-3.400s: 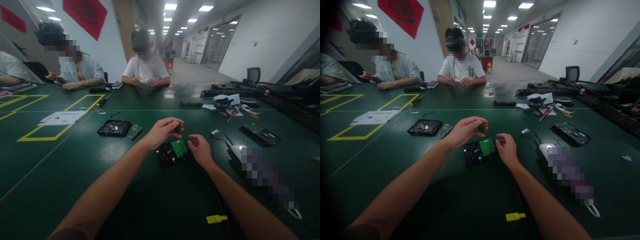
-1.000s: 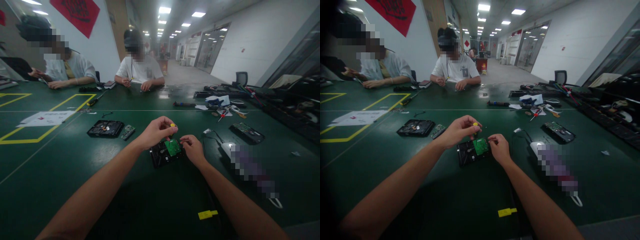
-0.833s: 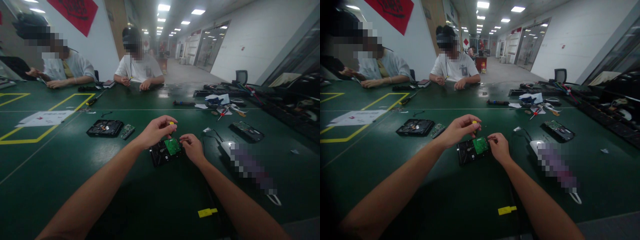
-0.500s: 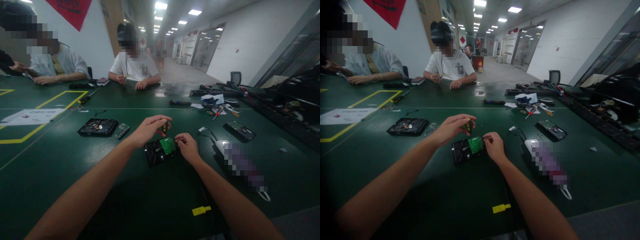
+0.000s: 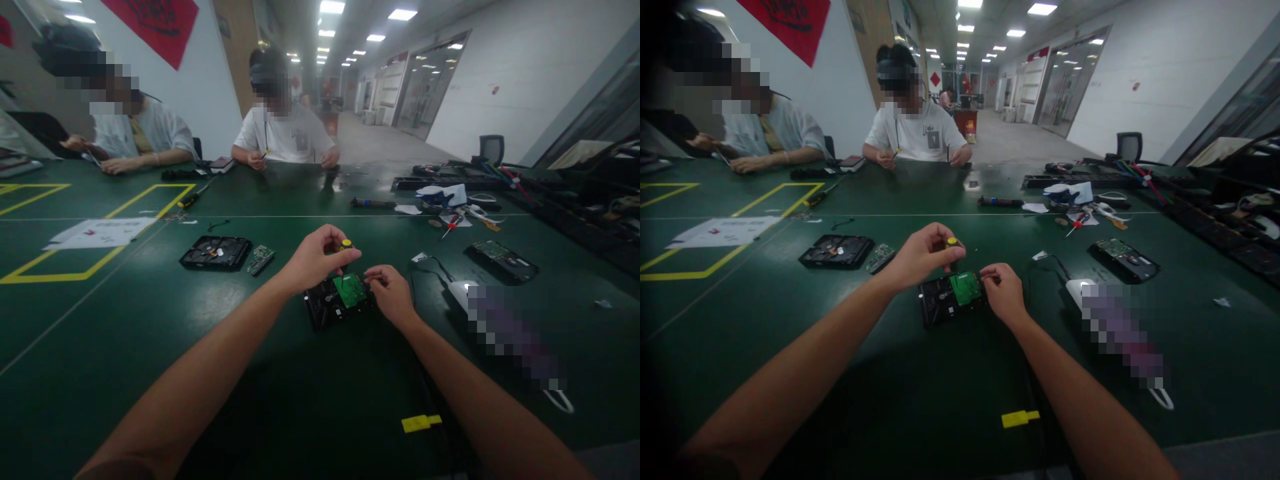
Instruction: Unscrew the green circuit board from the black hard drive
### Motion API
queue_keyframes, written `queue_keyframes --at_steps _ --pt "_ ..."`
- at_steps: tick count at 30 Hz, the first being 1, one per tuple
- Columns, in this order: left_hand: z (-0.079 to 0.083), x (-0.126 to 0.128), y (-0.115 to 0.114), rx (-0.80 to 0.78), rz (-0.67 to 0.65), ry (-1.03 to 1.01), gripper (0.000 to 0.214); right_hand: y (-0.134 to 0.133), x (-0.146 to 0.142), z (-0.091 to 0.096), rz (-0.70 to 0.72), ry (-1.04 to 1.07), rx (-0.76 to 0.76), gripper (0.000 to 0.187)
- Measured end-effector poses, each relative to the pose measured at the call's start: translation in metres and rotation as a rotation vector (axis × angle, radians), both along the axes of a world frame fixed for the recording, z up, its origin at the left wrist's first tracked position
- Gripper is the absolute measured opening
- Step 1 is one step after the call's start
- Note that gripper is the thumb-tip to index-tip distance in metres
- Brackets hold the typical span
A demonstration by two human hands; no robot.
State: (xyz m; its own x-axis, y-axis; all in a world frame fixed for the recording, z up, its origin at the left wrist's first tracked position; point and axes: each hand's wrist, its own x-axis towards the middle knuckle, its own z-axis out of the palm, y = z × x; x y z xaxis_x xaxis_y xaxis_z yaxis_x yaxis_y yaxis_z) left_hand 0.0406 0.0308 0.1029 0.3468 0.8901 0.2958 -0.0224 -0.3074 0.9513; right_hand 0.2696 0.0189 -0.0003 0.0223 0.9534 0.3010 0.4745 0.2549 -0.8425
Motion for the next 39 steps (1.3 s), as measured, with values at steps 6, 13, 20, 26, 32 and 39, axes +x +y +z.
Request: queue_keyframes --at_steps 6,13,20,26,32,39 --pt "0.004 -0.004 -0.001 0.015 -0.126 0.067 0.033 0.001 0.001 -0.002 0.002 0.007 0.004 0.026" --pt "0.002 -0.004 0.004 -0.145 -0.146 -0.083 0.033 0.000 0.000 -0.002 0.010 0.029 -0.012 0.028" --pt "0.005 0.000 -0.003 -0.052 -0.050 -0.008 0.031 0.003 0.002 -0.004 0.005 0.027 -0.003 0.029" --pt "0.010 0.003 -0.009 -0.041 -0.182 -0.041 0.023 0.004 0.001 -0.006 -0.001 0.034 0.002 0.026" --pt "0.006 0.003 -0.003 -0.132 -0.229 -0.109 0.030 0.003 0.000 -0.004 0.002 0.037 0.005 0.024" --pt "0.005 0.002 -0.003 -0.072 -0.143 -0.076 0.026 0.004 0.001 -0.005 0.007 0.035 -0.006 0.026"
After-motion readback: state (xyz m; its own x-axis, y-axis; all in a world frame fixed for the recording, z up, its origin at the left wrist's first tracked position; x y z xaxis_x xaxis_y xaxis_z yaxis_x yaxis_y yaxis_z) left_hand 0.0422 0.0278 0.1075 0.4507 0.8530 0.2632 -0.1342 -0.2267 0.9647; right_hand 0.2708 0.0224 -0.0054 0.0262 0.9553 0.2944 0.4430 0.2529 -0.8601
